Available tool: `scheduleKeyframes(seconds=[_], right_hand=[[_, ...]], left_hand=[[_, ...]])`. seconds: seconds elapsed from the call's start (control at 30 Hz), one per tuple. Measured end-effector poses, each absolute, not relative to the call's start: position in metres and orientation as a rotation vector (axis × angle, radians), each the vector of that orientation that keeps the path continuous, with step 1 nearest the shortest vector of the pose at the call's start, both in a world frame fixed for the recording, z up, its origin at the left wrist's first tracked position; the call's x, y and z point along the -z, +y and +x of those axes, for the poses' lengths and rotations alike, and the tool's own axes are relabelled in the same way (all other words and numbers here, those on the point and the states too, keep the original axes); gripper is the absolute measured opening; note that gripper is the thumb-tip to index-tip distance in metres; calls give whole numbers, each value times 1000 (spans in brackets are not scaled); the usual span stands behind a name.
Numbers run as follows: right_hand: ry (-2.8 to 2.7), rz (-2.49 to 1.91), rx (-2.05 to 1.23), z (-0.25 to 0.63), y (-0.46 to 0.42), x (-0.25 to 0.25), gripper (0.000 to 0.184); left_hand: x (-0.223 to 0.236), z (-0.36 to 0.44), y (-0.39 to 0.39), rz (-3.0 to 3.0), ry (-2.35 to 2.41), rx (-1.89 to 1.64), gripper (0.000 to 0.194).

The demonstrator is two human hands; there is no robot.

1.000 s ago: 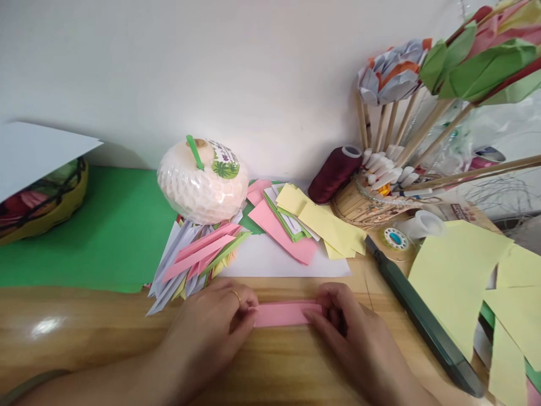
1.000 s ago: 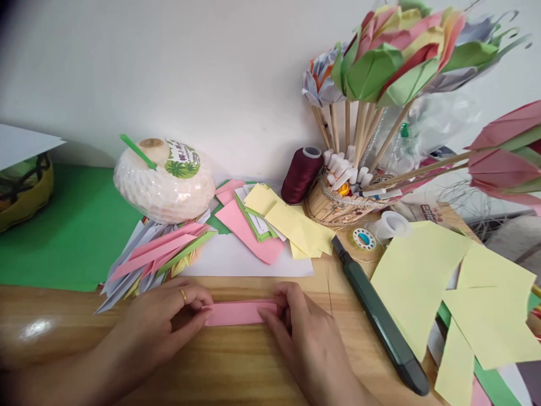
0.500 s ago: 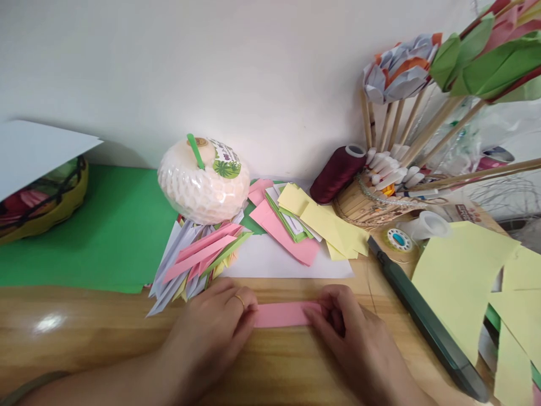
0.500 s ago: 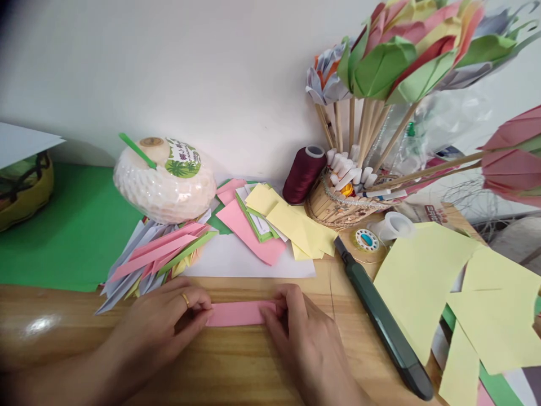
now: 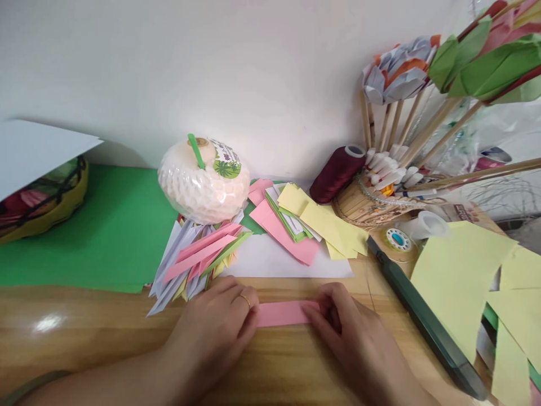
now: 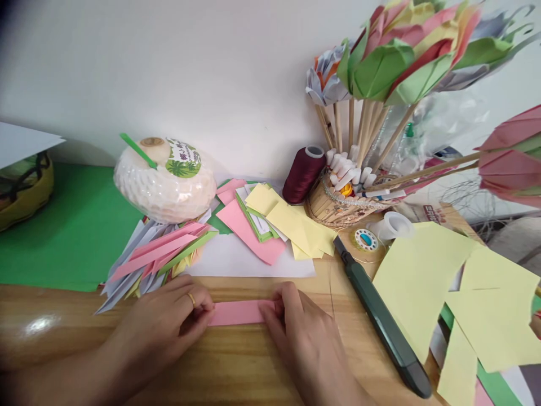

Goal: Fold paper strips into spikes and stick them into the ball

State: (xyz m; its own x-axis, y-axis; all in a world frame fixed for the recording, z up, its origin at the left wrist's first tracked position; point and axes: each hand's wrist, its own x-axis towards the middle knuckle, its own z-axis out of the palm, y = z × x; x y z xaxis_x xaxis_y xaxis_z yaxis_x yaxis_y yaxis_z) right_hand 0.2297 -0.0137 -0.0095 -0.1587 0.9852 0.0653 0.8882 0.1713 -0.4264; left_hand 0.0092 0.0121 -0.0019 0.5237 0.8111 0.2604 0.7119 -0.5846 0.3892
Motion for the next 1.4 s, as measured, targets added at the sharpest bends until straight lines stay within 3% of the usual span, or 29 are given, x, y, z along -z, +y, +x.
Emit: scheduleKeyframes(seconds=[0.33,0.53,0.8,1.4], right_hand=[[-2244,-1662,-314,232,-7,3,30],[-2243,-1560,-223,234,-9,3,26],[-2550,-987,65,232,-29,-13,26],[-2586,-871,-28,250,-15,-10,28]], left_hand=[[2,12,11,2682,1295,-273,18],[12,13,11,2987,964,-467,29],[18,8,9,3016,920,-384,36],[18,2,5,3175,864,-378,37]])
